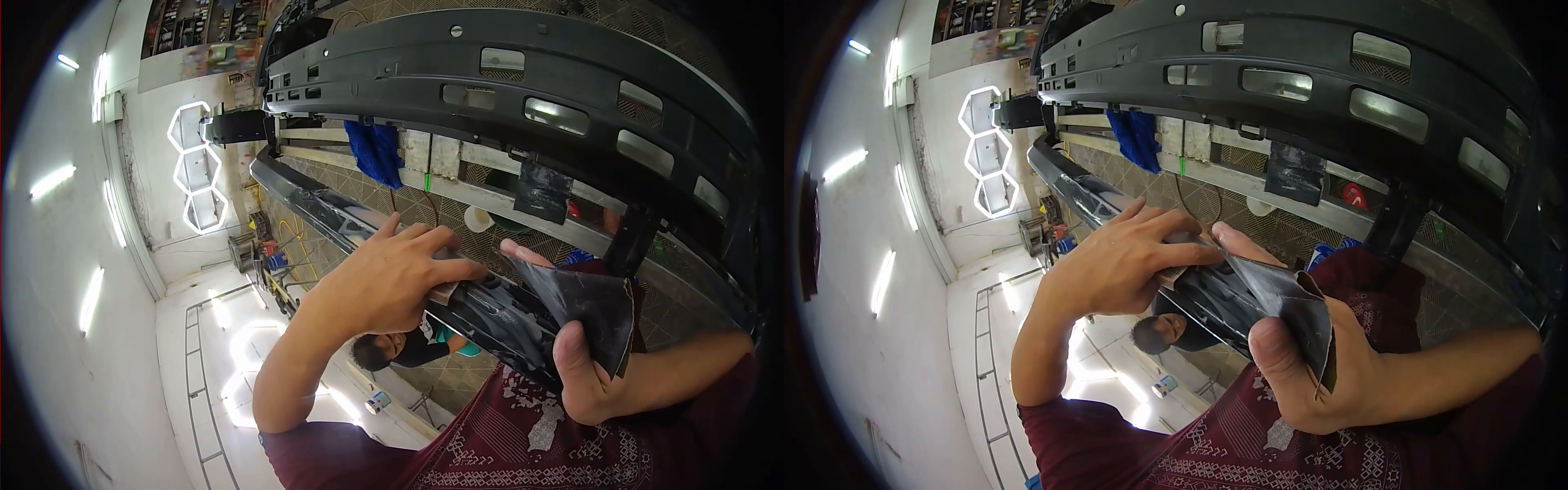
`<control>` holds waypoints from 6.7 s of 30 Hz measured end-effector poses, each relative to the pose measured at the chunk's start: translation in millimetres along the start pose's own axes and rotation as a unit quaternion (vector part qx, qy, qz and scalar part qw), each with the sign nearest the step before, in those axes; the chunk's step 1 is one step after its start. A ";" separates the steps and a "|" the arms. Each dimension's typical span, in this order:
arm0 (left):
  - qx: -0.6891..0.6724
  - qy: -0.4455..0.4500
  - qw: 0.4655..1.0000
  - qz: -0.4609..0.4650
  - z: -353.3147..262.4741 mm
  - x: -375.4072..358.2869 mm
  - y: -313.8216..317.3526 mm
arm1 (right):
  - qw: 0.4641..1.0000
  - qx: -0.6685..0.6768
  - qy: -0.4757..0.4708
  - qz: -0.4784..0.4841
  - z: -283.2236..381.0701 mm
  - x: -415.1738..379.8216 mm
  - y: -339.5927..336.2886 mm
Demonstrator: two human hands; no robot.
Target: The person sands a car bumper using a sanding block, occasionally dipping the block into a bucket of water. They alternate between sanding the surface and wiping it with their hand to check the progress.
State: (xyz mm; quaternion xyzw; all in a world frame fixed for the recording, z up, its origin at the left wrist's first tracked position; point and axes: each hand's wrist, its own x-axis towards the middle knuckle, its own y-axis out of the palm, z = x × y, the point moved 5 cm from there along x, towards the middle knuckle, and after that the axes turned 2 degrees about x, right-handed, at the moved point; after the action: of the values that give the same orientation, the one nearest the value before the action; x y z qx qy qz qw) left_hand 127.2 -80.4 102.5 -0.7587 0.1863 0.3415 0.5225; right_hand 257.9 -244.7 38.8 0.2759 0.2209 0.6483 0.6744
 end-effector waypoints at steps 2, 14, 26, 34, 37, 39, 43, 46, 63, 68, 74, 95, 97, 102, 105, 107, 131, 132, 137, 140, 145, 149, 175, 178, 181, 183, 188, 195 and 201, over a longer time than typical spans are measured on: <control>-0.005 -0.017 1.000 0.019 4.5 1.3 1.9 | 1.000 -0.008 0.001 0.007 2.2 1.5 0.0; -0.043 0.032 0.997 0.064 6.5 9.7 -0.8 | 0.998 0.035 0.041 -0.015 -1.3 -3.8 0.2; -0.243 0.115 0.961 0.059 24.4 11.5 0.0 | 1.000 -0.008 -0.013 0.015 -9.6 0.9 -0.6; -0.259 0.108 0.959 0.040 26.6 9.2 -6.7 | 0.998 0.024 0.043 -0.028 -17.1 -3.5 0.2; -0.269 0.111 0.956 0.033 30.8 9.6 -9.0 | 0.995 0.057 0.066 -0.056 -16.7 -3.6 5.5; -0.275 0.106 0.955 0.029 30.3 11.0 -5.7 | 0.990 0.083 0.088 -0.072 -18.9 -3.9 6.0; -0.250 0.105 0.963 0.006 20.8 15.3 -1.9 | 0.991 0.091 0.086 -0.055 -20.4 -2.4 4.6; -0.212 0.101 0.972 0.009 22.6 11.5 -0.4 | 0.990 0.096 0.097 -0.043 -21.3 -4.2 2.6; -0.170 -0.262 0.798 -0.515 99.9 -23.7 37.8 | 0.956 -0.277 0.056 0.075 -1.7 10.7 3.1; -0.185 -0.287 0.688 -0.641 107.0 -39.1 62.3 | 0.923 -0.320 0.079 0.199 -8.7 21.1 3.4; -0.228 -0.271 0.593 -0.723 110.8 -47.5 73.5 | 0.913 -0.280 0.162 0.249 -25.6 31.4 -6.4; -0.261 -0.254 0.488 -0.793 114.7 -56.0 88.2 | 0.859 -0.407 0.135 0.278 -13.0 32.5 6.8; -0.269 -0.261 0.486 -0.790 113.2 -56.4 88.8 | 0.867 -0.398 0.120 0.274 -34.6 47.9 16.8; -0.268 -0.255 0.493 -0.787 115.1 -57.3 87.6 | 0.863 -0.410 0.115 0.272 -28.0 45.0 16.6; -0.262 -0.262 0.502 -0.781 115.6 -55.6 90.0 | 0.853 -0.441 0.122 0.251 -8.7 27.6 11.2; -0.271 -0.258 0.496 -0.783 115.4 -54.8 88.8 | 0.865 -0.436 0.084 0.235 -29.7 47.0 18.4; -0.273 -0.260 0.501 -0.779 117.3 -57.0 89.5 | 0.861 -0.433 0.089 0.253 -52.2 53.9 -4.1; -0.272 -0.265 0.498 -0.780 117.3 -57.5 88.9 | 0.871 -0.427 0.037 0.241 -61.3 66.1 0.6; -0.262 -0.258 0.518 -0.772 119.8 -58.8 88.0 | 0.859 -0.439 0.024 0.262 -62.3 71.4 -0.3; -0.267 -0.258 0.505 -0.779 119.4 -56.8 89.1 | 0.849 -0.441 0.073 0.283 -35.2 35.8 -16.4; -0.250 -0.254 0.509 -0.783 122.6 -61.1 90.6 | 0.888 -0.394 0.043 0.233 -74.1 75.5 -2.8; -0.284 -0.258 0.483 -0.787 120.8 -59.1 85.3 | 0.880 -0.411 0.041 0.235 -77.8 83.7 1.4; -0.238 -0.206 0.869 -0.382 101.3 -36.2 43.2 | 0.826 -0.532 0.056 0.177 -5.1 -3.7 -21.2; -0.213 -0.186 0.933 -0.224 71.1 -31.1 15.8 | 0.820 -0.541 0.060 0.176 -2.6 -5.5 -21.5; -0.151 -0.156 0.970 -0.107 42.9 -21.8 4.2 | 0.814 -0.552 0.038 0.178 -3.1 -4.2 -19.6; -0.092 -0.116 0.987 -0.055 23.3 -14.0 3.4 | 0.816 -0.550 0.038 0.177 -2.1 -4.4 -19.5; -0.039 -0.065 0.996 -0.045 -14.8 0.9 7.5 | 0.818 -0.547 0.038 0.172 -1.6 -2.6 -19.7; -0.135 0.068 0.987 -0.061 -51.7 0.9 9.9 | 0.821 -0.546 0.035 0.164 -4.3 1.5 -19.2; -0.240 0.151 0.957 -0.057 -61.0 -6.7 12.8 | 0.820 -0.549 0.033 0.155 -3.7 0.7 -17.9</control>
State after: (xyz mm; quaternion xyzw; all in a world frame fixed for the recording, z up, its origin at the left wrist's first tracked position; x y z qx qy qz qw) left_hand 134.0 -141.9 112.2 -0.9138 0.1316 0.2274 0.3098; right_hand 269.0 -243.8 24.3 -0.1314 -0.1953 0.7670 0.5969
